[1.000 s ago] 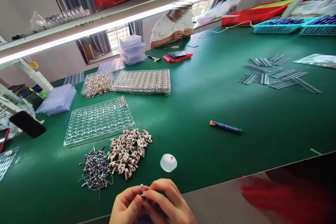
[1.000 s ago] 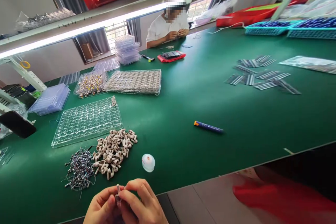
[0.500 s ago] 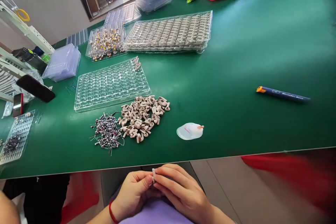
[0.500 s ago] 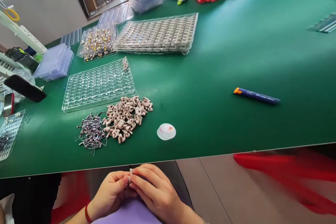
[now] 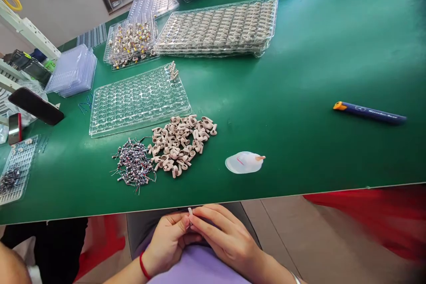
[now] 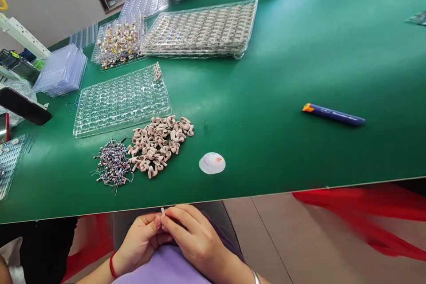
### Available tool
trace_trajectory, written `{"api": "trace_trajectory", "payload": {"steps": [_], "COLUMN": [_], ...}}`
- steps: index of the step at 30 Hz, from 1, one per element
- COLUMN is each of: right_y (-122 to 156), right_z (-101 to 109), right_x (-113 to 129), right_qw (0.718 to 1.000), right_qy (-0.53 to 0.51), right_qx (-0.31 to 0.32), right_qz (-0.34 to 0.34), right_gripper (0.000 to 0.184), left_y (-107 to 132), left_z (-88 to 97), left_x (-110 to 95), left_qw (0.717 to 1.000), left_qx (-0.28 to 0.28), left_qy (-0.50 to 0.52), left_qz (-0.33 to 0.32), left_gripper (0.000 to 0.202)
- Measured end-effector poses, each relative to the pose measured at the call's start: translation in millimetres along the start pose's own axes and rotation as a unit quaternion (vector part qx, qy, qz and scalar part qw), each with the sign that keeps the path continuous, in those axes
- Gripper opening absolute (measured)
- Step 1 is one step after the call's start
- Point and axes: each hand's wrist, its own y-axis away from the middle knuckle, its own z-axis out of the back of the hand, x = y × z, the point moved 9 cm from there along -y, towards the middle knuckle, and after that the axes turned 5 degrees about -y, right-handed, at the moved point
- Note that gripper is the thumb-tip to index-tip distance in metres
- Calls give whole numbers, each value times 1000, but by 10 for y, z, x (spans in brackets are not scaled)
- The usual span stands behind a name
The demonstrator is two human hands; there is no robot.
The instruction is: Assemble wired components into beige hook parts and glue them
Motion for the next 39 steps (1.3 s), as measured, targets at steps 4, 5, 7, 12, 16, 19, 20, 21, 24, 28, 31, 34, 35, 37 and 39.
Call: {"api": "trace_trajectory", "payload": {"steps": [4,5,7,12,16,19,20,21,24,28,31,34,35,37,39], "right_y": [-13,-11,-1,28,15,-22,-35,-47,-65,-47,-22,-5,-3,-4,-13], "right_z": [5,4,-3,-17,2,24,29,33,37,28,8,-9,-11,-9,-3], "right_x": [5,3,-2,-3,10,28,31,34,31,9,-17,-33,-35,-36,-37], "right_qw": [1000,1000,1000,999,999,998,998,998,997,997,997,997,997,997,997], "right_qy": [1,2,4,7,9,7,5,3,-4,-13,-23,-33,-36,-42,-45], "right_qx": [-13,-17,-24,-39,-53,-64,-66,-68,-72,-75,-68,-60,-59,-58,-60], "right_qz": [2,3,3,6,3,2,1,-1,-6,-12,-16,-18,-18,-19,-21], "right_gripper": [26,25,25,26,27,25,25,25,27,27,27,27,28,29,31], "left_y": [-19,-24,-34,-54,-52,-44,-42,-41,-38,-26,-11,0,3,8,13], "left_z": [6,5,6,29,34,29,26,22,13,15,15,19,21,28,31], "left_x": [9,14,21,28,50,61,61,61,52,34,7,-17,-23,-30,-32], "left_qw": [1000,1000,1000,1000,999,998,998,998,998,998,999,999,999,999,999], "left_qx": [-4,-2,1,-10,-22,-27,-28,-28,-28,-30,-27,-27,-27,-28,-28], "left_qy": [3,4,5,14,39,51,52,53,52,52,42,27,22,16,13], "left_qz": [-5,-6,-11,-24,-19,-14,-12,-11,-8,-4,-9,-11,-11,-11,-10], "left_gripper": [41,41,41,41,41,41,41,41,40,40,40,40,40,39,39]}}
